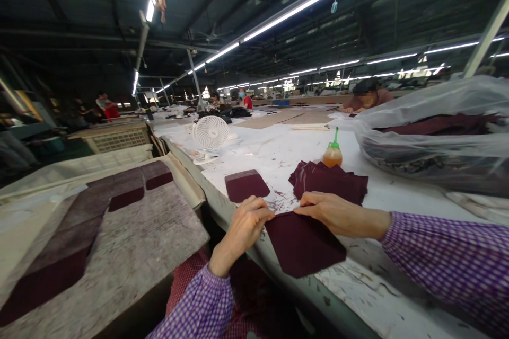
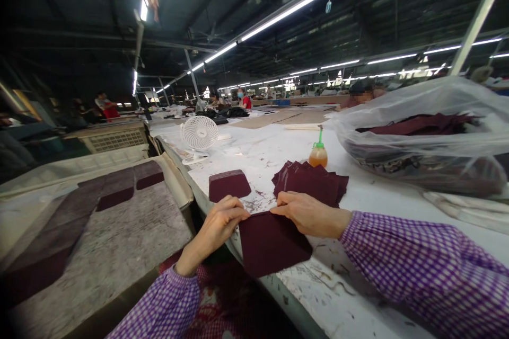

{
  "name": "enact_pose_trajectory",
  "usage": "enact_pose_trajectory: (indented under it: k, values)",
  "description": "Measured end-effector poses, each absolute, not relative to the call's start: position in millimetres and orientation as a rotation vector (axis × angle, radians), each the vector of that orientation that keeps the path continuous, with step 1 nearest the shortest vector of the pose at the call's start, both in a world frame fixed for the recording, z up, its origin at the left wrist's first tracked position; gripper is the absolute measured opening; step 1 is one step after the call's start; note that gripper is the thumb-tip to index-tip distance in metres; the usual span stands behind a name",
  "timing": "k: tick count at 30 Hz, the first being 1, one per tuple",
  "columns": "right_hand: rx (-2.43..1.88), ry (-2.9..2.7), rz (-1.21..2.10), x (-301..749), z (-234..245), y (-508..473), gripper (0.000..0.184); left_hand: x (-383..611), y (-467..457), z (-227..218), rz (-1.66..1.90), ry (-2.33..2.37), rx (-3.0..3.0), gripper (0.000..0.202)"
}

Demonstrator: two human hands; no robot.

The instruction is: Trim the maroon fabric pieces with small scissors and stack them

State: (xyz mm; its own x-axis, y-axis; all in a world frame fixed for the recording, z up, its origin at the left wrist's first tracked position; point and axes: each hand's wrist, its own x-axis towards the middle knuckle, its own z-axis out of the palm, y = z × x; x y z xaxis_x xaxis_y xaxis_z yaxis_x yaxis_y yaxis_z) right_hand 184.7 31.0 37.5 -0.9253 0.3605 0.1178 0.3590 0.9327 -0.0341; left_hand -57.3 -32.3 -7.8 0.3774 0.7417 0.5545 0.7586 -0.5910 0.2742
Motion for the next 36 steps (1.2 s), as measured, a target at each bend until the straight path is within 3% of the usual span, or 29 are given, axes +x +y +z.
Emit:
enact_pose_trajectory:
  k: [5,10,24,27,29,32,36]
  values:
    - [-0.644,-3.119,-0.327,166.4,46.6,25.3,0.056,-56.1,-35.4,-12.0,-0.869,-1.327,-2.488,0.026]
    - [-0.639,-3.185,-0.512,148.9,54.6,19.6,0.056,-58.2,-33.1,-15.3,-1.19,-1.444,-2.528,0.019]
    - [-0.564,-3.285,-0.555,128.7,64.5,17.5,0.058,-83.1,-34.4,-13.5,-1.536,-1.534,-2.631,0.019]
    - [-0.676,-3.241,-0.425,130.7,63.8,23.7,0.047,-88.9,-29.7,-13.3,-1.622,-1.613,-2.439,0.015]
    - [-0.79,-3.18,-0.171,134.2,61.0,31.8,0.042,-90.4,-24.0,-11.3,-1.556,-1.643,-2.358,0.013]
    - [-0.848,-3.118,0.252,137.5,54.8,42.7,0.025,-87.0,-12.0,-6.1,-1.302,-1.717,-2.353,0.012]
    - [-0.677,-3.056,0.427,139.9,53.9,52.0,0.008,-73.9,5.1,-0.7,-0.913,-1.8,-2.329,0.022]
